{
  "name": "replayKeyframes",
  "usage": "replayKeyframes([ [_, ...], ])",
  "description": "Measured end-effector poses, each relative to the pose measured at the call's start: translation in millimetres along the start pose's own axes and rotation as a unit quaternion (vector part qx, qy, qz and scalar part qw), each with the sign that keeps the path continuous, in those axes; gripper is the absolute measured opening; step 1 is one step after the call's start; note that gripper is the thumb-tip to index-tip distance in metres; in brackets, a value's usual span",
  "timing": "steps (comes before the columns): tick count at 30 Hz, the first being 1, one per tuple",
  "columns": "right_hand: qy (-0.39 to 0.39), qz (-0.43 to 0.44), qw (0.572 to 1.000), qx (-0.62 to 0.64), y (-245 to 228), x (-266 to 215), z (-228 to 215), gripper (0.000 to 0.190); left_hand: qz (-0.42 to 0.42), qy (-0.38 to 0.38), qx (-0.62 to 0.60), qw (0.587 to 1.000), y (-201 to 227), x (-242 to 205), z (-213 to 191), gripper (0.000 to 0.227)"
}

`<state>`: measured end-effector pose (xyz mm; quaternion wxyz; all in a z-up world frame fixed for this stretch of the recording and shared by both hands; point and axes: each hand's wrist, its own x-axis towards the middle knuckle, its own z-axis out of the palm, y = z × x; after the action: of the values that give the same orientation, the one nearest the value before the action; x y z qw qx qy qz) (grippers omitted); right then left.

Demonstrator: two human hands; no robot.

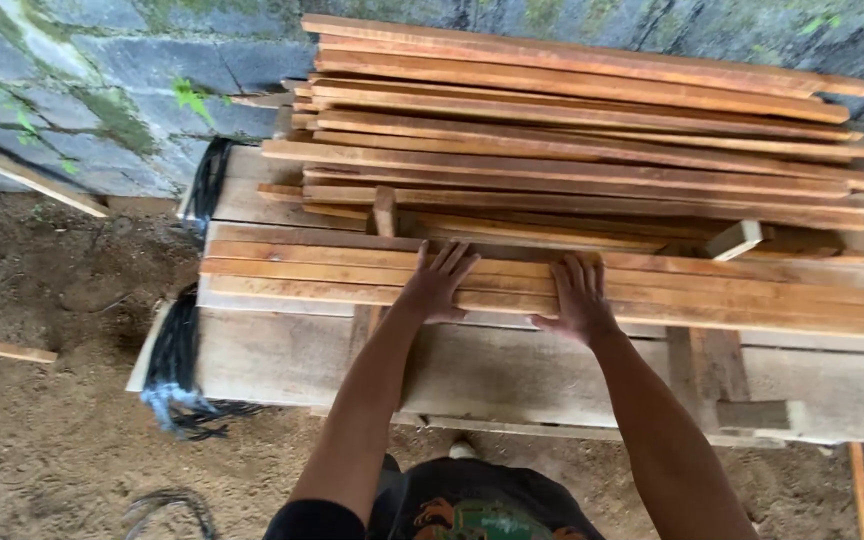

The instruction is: Organizing wooden slats into a rack and handling plastic ties for bundling.

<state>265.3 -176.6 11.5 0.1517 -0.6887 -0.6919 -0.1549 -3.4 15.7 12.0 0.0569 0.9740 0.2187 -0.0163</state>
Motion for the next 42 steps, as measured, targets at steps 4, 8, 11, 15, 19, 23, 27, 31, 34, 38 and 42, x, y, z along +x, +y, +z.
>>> replayKeyframes([
  [4,-0.064,0.011,0.997,0.032,-68.3,37.2,21.6,0.114,0.081,-0.024,-0.047,0.995,-54.6,-25.1,-9.5,0.111],
  [8,-0.03,-0.009,0.999,0.007,-137.0,88.2,45.5,0.12,0.074,0.068,0.005,0.995,-120.9,-79.0,-6.1,0.093],
  [11,-0.046,0.007,0.999,0.022,-172.2,110.4,27.1,0.118,0.06,0.184,0.049,0.98,-159.2,-129.5,0.0,0.084],
  [15,-0.006,0.029,0.999,0.012,-180.8,110.3,24.4,0.116,0.018,0.303,0.096,0.948,-196.4,-168.5,22.0,0.08],
  [19,0.06,0.012,0.997,-0.042,-183.4,110.5,26.7,0.107,0.01,0.315,0.094,0.944,-191.2,-169.0,23.2,0.082],
  [23,0.055,0.014,0.997,-0.053,-183.8,115.9,32.5,0.109,0.004,0.302,0.083,0.95,-198.8,-166.8,19.3,0.086],
  [27,0.045,0.022,0.997,-0.052,-186.3,114.0,24.7,0.107,-0.008,0.301,0.095,0.949,-192.3,-166.2,18.3,0.083],
  [31,0.039,0.027,0.998,-0.052,-182.4,115.4,26.0,0.106,-0.011,0.292,0.079,0.953,-194.9,-161.1,27.8,0.086],
  [34,0.037,0.035,0.999,-0.007,-184.1,116.5,20.2,0.1,-0.008,0.289,0.07,0.955,-198.4,-161.9,38.4,0.084],
  [38,0.014,0.052,0.998,0.022,-183.3,116.3,18.2,0.095,-0.029,0.268,0.016,0.963,-190.2,-164.1,33.6,0.085],
  [42,-0.284,0.223,0.929,0.085,-201.0,145.5,-4.7,0.108,-0.06,0.219,-0.095,0.969,-182.6,-177.5,19.6,0.074],
])
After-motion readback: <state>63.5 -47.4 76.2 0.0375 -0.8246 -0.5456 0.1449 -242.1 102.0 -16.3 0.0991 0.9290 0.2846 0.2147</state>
